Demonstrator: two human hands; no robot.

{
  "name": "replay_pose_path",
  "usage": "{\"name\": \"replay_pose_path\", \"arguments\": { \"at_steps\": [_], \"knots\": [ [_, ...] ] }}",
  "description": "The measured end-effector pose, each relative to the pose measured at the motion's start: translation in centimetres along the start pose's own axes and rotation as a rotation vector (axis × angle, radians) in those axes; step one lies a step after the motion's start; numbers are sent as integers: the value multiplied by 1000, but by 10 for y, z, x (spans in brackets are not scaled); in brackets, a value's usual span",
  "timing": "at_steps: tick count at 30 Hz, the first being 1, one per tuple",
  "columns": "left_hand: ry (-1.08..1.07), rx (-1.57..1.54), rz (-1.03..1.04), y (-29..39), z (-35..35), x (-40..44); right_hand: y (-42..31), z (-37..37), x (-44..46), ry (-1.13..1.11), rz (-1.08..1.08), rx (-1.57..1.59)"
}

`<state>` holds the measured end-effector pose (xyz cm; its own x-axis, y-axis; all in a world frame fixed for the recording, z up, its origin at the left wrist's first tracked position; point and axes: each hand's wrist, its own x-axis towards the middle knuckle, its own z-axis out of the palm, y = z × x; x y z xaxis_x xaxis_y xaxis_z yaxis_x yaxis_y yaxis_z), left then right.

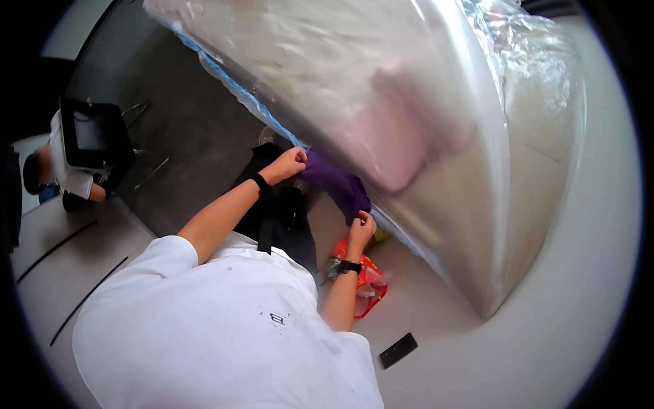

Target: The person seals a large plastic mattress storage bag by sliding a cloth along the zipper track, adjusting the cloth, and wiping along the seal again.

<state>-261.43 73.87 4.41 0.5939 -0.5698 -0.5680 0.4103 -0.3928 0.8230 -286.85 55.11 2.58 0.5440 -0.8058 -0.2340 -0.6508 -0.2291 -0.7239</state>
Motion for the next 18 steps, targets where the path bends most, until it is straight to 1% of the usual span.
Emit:
{"name": "replay_pose_path", "arguments": {
  "at_steps": [2, 4, 5, 6, 8, 9, 10, 12, 13, 16, 17, 18],
  "knots": [
    [46, 0, 10, -11, -12, 0, -4, 16, 2, -55, -24, -11],
    [85, 3, 20, -18, -18, -4, -9, 27, 1, -150, 101, 90],
    [101, -12, 17, -23, -21, -7, -12, 31, 0, -178, -7, 52],
    [114, -24, 13, -27, -24, -10, -5, 38, 2, -185, -17, 51],
    [132, -27, 1, -44, -29, -17, 15, 51, 3, -269, 142, 136],
    [139, -25, -14, -52, -32, -21, 9, 52, 1, -289, 165, 154],
    [139, -23, -18, -60, -32, -25, 3, 52, -1, -290, 169, 155],
    [224, -22, -69, -73, -31, -34, -9, 51, -5, -228, 333, 254],
    [215, -35, -119, -72, -31, -40, -13, 50, -5, -223, 341, 256],
    [234, -55, -107, -74, -31, -47, -20, 46, -6, -168, 421, 311],
    [214, -68, -132, -73, -33, -46, -24, 45, -7, -127, 447, 326],
    [211, -57, -170, -56, -34, -52, -26, 44, -7, -87, 472, 341]
  ]
}}
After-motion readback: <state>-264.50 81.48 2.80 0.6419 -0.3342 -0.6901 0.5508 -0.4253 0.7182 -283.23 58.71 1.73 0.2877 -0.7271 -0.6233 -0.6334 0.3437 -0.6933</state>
